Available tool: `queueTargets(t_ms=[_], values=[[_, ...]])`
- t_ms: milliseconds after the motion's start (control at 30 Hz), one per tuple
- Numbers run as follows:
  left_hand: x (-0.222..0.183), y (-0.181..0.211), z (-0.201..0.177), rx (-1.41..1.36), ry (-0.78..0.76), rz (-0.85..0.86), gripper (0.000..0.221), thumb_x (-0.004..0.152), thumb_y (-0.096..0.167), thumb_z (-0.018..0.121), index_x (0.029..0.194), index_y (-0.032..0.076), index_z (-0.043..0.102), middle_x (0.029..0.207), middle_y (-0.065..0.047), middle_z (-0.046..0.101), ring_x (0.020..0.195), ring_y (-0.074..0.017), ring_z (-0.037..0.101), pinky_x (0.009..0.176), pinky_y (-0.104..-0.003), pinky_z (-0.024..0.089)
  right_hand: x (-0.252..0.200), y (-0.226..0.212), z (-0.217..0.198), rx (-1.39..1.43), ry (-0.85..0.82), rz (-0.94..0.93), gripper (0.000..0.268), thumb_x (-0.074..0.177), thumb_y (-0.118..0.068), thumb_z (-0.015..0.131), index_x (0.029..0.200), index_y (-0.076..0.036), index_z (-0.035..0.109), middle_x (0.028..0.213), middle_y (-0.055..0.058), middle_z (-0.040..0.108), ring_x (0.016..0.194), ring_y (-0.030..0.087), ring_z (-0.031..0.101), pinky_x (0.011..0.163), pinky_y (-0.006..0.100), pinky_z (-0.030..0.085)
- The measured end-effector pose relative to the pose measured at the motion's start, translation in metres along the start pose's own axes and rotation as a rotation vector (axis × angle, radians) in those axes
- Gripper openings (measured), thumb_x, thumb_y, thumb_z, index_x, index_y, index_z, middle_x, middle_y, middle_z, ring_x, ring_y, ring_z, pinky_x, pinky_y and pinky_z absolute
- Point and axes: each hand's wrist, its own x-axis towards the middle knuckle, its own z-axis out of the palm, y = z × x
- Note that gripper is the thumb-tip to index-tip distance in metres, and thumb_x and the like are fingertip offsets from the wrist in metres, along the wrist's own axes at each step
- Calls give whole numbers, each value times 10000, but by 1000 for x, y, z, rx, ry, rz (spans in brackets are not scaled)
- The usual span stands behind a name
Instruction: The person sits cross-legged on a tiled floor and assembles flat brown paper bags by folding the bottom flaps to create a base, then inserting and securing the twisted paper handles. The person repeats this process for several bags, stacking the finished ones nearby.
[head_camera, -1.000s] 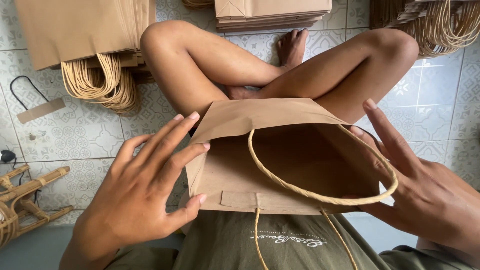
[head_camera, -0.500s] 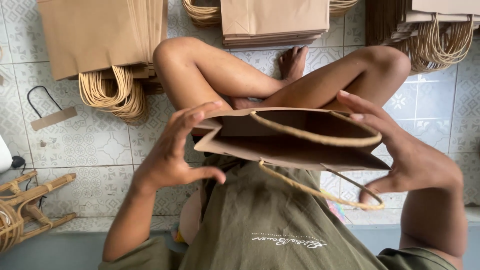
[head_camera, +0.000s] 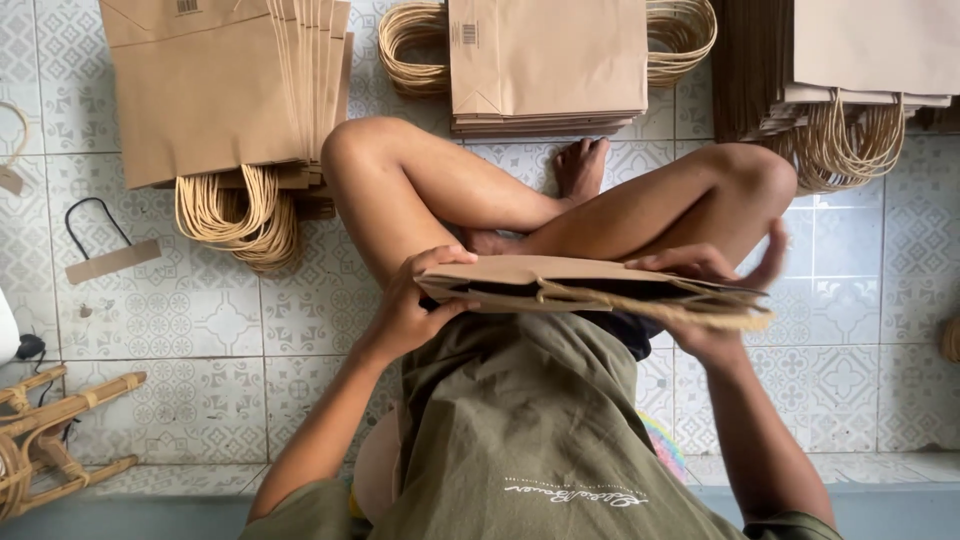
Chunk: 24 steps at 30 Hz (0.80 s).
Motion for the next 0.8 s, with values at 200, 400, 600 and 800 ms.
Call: queueTargets(t_ms=[200,400,600,800], values=[[-5,-27,13,19,-119,-250,599,962,259,743,1390,-74,489,1191,-245,659,1149,-451,636,1029,-561,469,-9,48,-6,9,32,259,930,701,-131,881,1468,11,373,1199,284,616,1118,355,655,967,438,567],[-52,-123,40,-199,-40,-272,662,1009,345,666,1545,85,377,1317,-125,619,1185,-311,629,1032,-489,487,-12,70,6,-200,159,400,596,803,-113,855,1317,-30,565,1082,181,686,1010,273,687,905,414,585],[-18,-81,15,-597,-93,-239,1112,896,737,582,1656,240,-60,1560,-142,399,1403,-290,444,1155,-527,376,-11,81,11,-414,287,550,272,905,-95,828,1167,-70,758,965,78,757,902,191,719,843,390,603],[-33,-84,15,-283,-123,-69,1145,453,556,968,1434,130,557,1566,-153,416,1373,-255,462,1207,-449,291,4,87,-4,-106,364,672,349,959,-94,767,1258,-48,594,971,102,672,813,231,689,688,445,630]])
